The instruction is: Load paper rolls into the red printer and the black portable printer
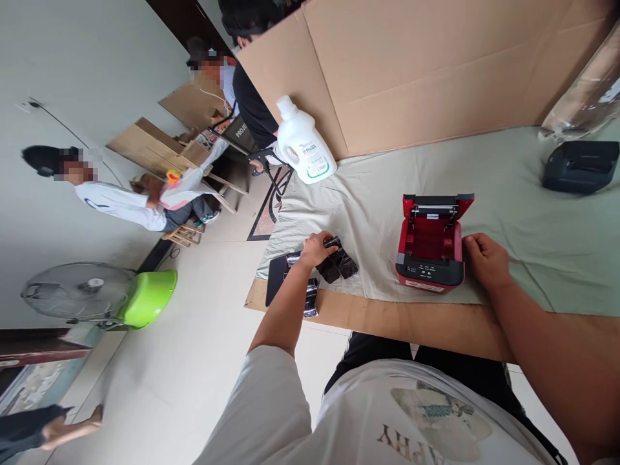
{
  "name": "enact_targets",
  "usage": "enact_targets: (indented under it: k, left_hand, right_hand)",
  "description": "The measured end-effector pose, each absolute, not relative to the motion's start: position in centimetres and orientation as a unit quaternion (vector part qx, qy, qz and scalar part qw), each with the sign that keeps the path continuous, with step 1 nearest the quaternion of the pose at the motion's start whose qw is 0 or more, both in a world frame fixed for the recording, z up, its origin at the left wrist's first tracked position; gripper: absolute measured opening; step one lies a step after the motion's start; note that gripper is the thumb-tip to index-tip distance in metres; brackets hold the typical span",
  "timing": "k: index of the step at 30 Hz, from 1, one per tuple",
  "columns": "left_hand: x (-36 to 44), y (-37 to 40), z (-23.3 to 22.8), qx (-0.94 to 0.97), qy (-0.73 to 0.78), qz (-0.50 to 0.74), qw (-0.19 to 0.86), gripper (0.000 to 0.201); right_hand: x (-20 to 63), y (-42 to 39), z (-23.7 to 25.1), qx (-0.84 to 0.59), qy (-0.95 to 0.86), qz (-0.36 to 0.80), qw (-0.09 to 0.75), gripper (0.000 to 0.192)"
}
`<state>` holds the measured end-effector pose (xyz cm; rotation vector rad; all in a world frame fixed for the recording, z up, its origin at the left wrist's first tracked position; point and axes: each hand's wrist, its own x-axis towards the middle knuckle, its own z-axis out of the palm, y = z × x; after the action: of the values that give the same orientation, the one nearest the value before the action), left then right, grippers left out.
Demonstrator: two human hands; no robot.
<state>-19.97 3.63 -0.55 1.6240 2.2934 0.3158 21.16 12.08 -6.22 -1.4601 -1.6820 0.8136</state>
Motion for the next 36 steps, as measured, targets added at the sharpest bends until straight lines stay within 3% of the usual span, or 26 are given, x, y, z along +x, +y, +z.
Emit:
enact_targets:
  k: [11, 18, 20, 23, 25, 27, 32, 36]
  left_hand:
    - [-23.5, 2.3, -0.3, 0.521, 0.834, 0.059, 0.168, 0.042]
    - [-22.6, 0.3, 1.5, 0.511, 0.832, 0.111, 0.184, 0.048]
    - [-22.4, -0.9, 3.1, 0.53, 0.787, 0.183, 0.258, 0.049]
    - [-20.5, -2.1, 5.7, 0.573, 0.6, 0.279, 0.484, 0.054]
    - [-17.9, -1.9, 6.9, 0.587, 0.471, 0.263, 0.605, 0.052]
    - [-14.5, -0.7, 7.6, 0.599, 0.404, 0.232, 0.652, 0.045]
    - [-5.0, 4.9, 7.3, 0.667, 0.405, 0.266, 0.567, 0.035]
    - [0.3, 8.7, 6.4, 0.764, 0.506, 0.159, 0.367, 0.03]
  right_hand:
    - [21.0, 12.3, -6.5, -0.584, -0.662, 0.301, 0.361, 0.05]
    - [21.0, 12.1, -6.3, -0.576, -0.667, 0.306, 0.36, 0.052]
    - [20.9, 12.1, -6.5, -0.578, -0.667, 0.302, 0.36, 0.055]
    - [20.7, 12.1, -6.8, -0.576, -0.673, 0.288, 0.362, 0.059]
    - [20.6, 12.2, -7.1, -0.575, -0.677, 0.282, 0.363, 0.061]
    - [20.6, 12.3, -7.3, -0.575, -0.679, 0.28, 0.359, 0.06]
    - [20.9, 12.4, -7.6, -0.567, -0.682, 0.285, 0.364, 0.051]
    - [21.0, 12.3, -7.5, -0.56, -0.678, 0.29, 0.378, 0.047]
